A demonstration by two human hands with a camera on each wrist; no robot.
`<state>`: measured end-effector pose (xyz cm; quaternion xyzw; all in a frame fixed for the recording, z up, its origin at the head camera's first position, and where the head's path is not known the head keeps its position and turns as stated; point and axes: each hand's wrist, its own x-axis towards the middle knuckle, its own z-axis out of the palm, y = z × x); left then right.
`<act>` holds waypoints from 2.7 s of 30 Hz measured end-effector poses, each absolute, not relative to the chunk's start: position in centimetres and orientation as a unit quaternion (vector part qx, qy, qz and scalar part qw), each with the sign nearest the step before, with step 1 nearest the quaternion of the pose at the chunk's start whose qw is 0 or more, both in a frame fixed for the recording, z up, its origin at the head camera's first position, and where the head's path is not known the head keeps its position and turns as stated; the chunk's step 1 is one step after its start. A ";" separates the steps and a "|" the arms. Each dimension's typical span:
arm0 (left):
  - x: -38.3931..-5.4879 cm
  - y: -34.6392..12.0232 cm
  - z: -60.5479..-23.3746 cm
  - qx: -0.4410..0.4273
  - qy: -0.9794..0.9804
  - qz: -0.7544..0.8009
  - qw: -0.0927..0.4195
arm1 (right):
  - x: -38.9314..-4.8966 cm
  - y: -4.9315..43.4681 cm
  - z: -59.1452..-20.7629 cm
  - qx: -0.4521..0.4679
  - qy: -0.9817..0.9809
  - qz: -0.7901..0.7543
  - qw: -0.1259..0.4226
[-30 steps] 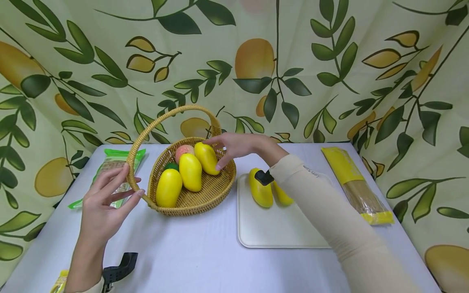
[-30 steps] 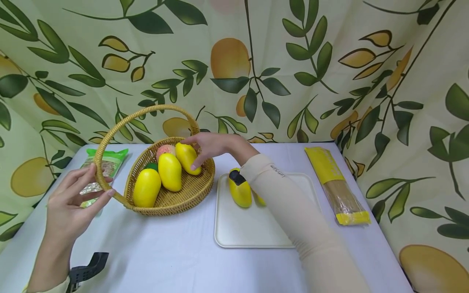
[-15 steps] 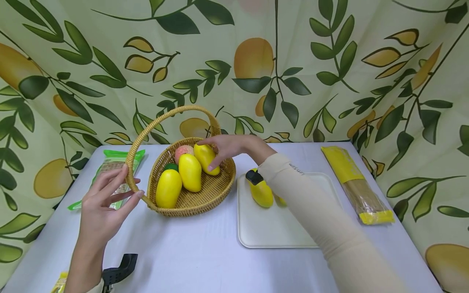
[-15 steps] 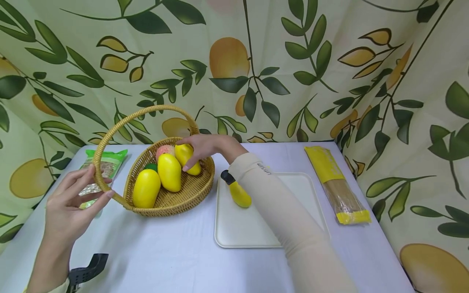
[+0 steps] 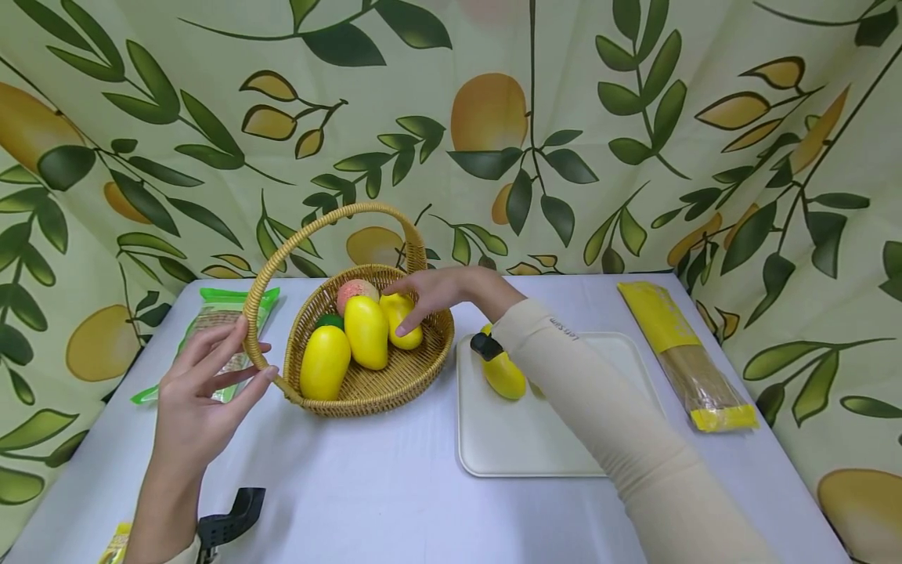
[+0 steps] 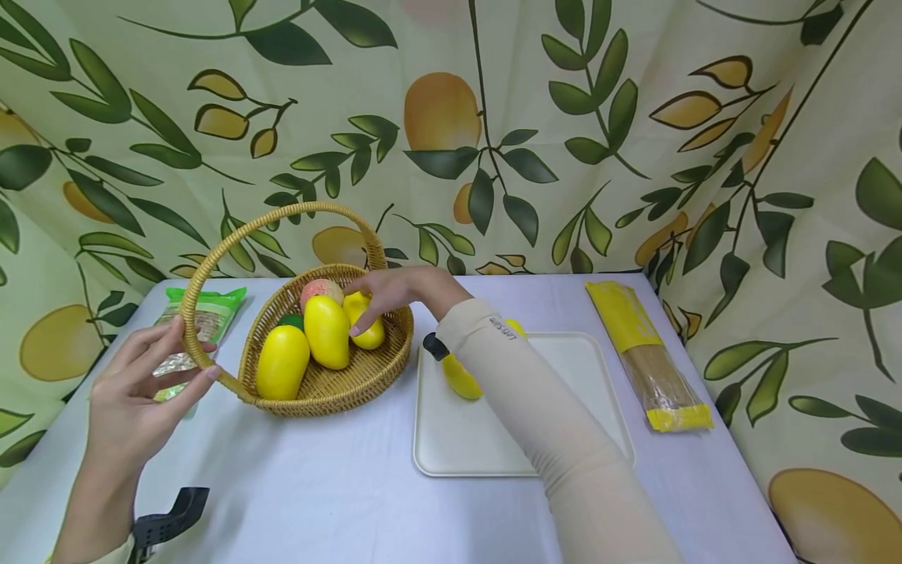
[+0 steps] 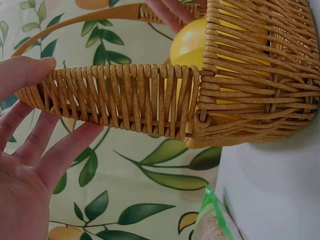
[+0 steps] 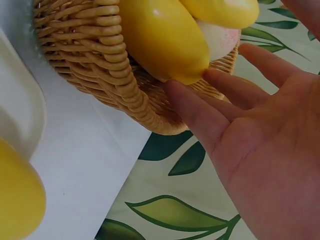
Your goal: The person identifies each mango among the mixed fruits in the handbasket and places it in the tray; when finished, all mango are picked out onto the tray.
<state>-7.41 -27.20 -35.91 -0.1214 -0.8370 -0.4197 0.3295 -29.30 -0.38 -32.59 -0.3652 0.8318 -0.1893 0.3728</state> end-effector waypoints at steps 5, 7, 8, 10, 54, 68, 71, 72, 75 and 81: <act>-7.4 -27.2 -35.9 -0.125 -0.836 -0.420 0.330 | -29.1 -0.5 -32.6 -0.362 0.836 -0.178 0.372; -7.3 -27.2 -35.8 -0.126 -0.836 -0.420 0.330 | -29.1 -0.6 -32.6 -0.359 0.839 -0.172 0.371; -7.3 -27.2 -35.8 -0.123 -0.837 -0.421 0.328 | -29.1 -0.6 -32.6 -0.358 0.840 -0.170 0.371; -7.1 -27.2 -35.7 -0.119 -0.837 -0.421 0.328 | -29.1 -0.8 -32.7 -0.358 0.840 -0.166 0.372; -7.5 -27.1 -35.8 -0.123 -0.838 -0.420 0.325 | -28.2 -1.7 -34.7 -0.346 0.863 -0.115 0.350; -7.1 -27.1 -35.7 -0.101 -0.846 -0.419 0.312 | -27.3 -2.0 -35.4 -0.354 0.870 -0.109 0.326; -7.1 -27.1 -35.7 -0.109 -0.842 -0.422 0.319 | -27.0 -2.2 -35.3 -0.363 0.872 -0.104 0.310; -7.1 -27.1 -35.7 -0.109 -0.839 -0.425 0.320 | -26.9 -2.2 -35.3 -0.368 0.873 -0.100 0.304; -7.1 -27.0 -35.6 -0.111 -0.835 -0.429 0.325 | -26.7 -2.4 -35.2 -0.376 0.876 -0.089 0.288; -7.1 -26.9 -35.4 -0.110 -0.836 -0.428 0.325 | -26.7 -2.4 -35.0 -0.382 0.880 -0.078 0.270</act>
